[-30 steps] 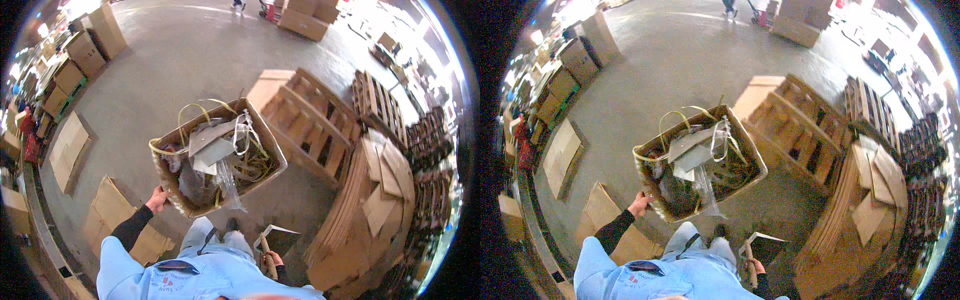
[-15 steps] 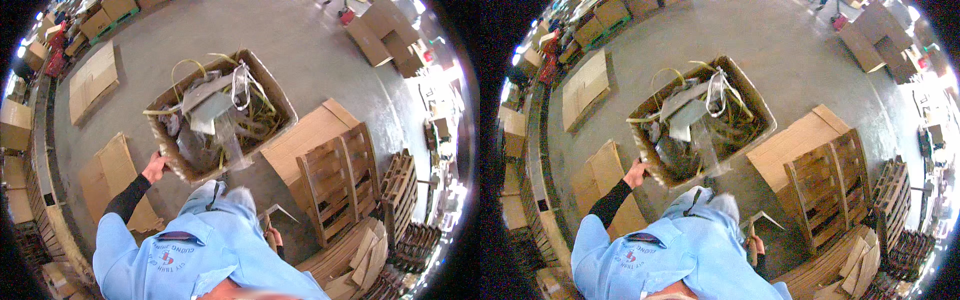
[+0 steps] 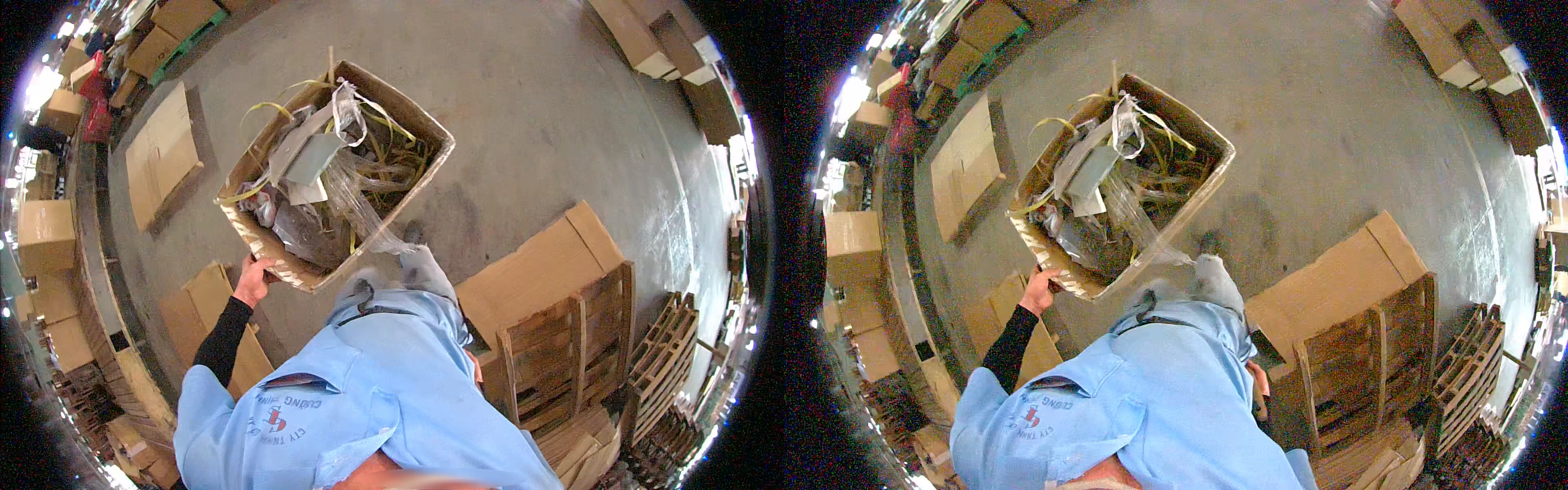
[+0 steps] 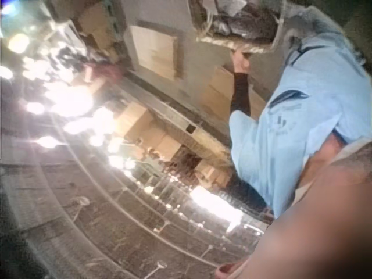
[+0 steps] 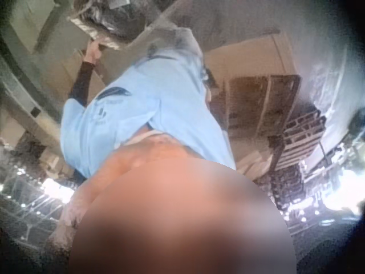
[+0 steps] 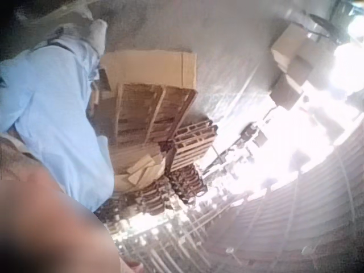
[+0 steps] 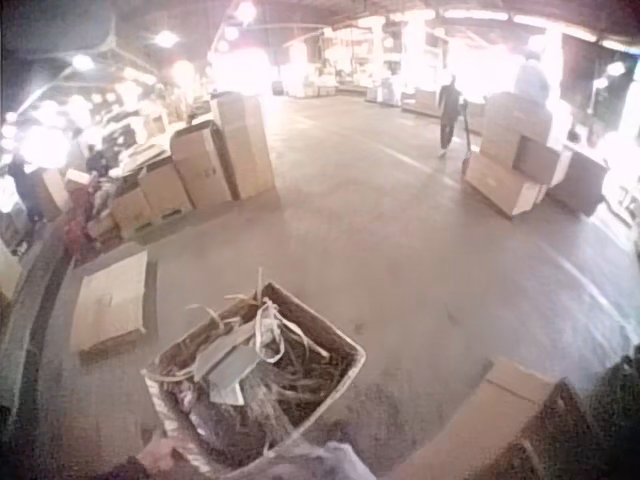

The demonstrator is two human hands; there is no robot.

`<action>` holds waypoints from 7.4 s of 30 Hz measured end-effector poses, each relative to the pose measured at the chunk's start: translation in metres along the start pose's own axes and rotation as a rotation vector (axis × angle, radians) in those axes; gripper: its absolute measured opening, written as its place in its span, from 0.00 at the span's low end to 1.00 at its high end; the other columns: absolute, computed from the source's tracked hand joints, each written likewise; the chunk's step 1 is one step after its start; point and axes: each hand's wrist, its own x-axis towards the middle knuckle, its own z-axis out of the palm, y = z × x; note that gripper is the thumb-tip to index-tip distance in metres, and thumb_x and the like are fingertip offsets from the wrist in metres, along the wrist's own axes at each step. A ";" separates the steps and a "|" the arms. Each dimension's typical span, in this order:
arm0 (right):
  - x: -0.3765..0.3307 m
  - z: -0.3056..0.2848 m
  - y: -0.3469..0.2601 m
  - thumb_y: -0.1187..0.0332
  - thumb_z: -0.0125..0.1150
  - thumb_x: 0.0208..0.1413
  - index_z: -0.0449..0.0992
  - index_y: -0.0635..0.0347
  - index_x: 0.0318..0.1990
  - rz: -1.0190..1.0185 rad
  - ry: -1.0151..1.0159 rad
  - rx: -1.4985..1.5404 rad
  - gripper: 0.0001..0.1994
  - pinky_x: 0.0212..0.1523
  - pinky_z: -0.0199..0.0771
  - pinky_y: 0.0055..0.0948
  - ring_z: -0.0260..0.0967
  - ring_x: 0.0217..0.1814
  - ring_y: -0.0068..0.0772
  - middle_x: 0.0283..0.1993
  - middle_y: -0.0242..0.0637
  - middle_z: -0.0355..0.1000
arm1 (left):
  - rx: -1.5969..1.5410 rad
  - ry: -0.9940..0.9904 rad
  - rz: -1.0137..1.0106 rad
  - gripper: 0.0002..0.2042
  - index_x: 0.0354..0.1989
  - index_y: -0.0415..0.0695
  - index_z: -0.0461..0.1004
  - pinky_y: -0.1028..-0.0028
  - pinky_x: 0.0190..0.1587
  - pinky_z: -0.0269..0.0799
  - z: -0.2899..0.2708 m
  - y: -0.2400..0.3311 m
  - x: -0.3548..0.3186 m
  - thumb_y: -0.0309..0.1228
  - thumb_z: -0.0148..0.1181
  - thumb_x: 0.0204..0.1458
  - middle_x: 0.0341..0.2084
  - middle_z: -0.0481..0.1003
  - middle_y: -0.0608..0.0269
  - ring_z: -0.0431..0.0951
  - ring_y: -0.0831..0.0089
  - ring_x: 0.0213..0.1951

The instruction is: The person sweeps debris on a warehouse floor using a broom and dustpan, then collects the swept material into a cardboard box. They move between areas, sweep different spots, and transfer the collected debris into the box.

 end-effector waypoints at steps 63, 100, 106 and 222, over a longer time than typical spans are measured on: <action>-0.078 -0.061 0.049 0.56 0.43 0.57 0.67 0.66 0.42 -0.057 -0.451 0.704 0.19 0.28 0.68 0.38 0.68 0.33 0.38 0.32 0.38 0.69 | -0.154 -0.117 -0.058 0.05 0.34 0.38 0.66 0.61 0.25 0.78 -0.008 -0.031 -0.060 0.21 0.52 0.48 0.27 0.73 0.54 0.77 0.60 0.25; 0.084 -0.137 -0.106 0.50 0.45 0.53 0.68 0.53 0.31 0.163 -0.490 0.779 0.17 0.25 0.67 0.35 0.65 0.24 0.35 0.24 0.28 0.67 | -0.352 0.108 0.103 0.12 0.40 0.44 0.64 0.56 0.30 0.78 0.074 -0.110 -0.071 0.18 0.50 0.46 0.30 0.71 0.56 0.77 0.58 0.30; 0.162 -0.143 -0.173 0.54 0.48 0.56 0.64 0.60 0.39 0.072 -0.504 0.942 0.16 0.29 0.66 0.29 0.63 0.29 0.26 0.30 0.29 0.64 | -0.320 0.151 0.219 0.09 0.38 0.43 0.64 0.59 0.25 0.78 0.088 -0.136 -0.041 0.20 0.51 0.48 0.28 0.73 0.56 0.77 0.61 0.27; 0.596 0.324 -0.967 0.63 0.49 0.55 0.68 0.65 0.45 -0.393 0.255 -2.090 0.16 0.41 0.72 0.40 0.68 0.47 0.43 0.44 0.45 0.71 | -0.459 1.205 -0.152 0.19 0.49 0.43 0.63 0.63 0.35 0.81 0.420 0.058 0.170 0.18 0.51 0.46 0.36 0.73 0.58 0.78 0.64 0.35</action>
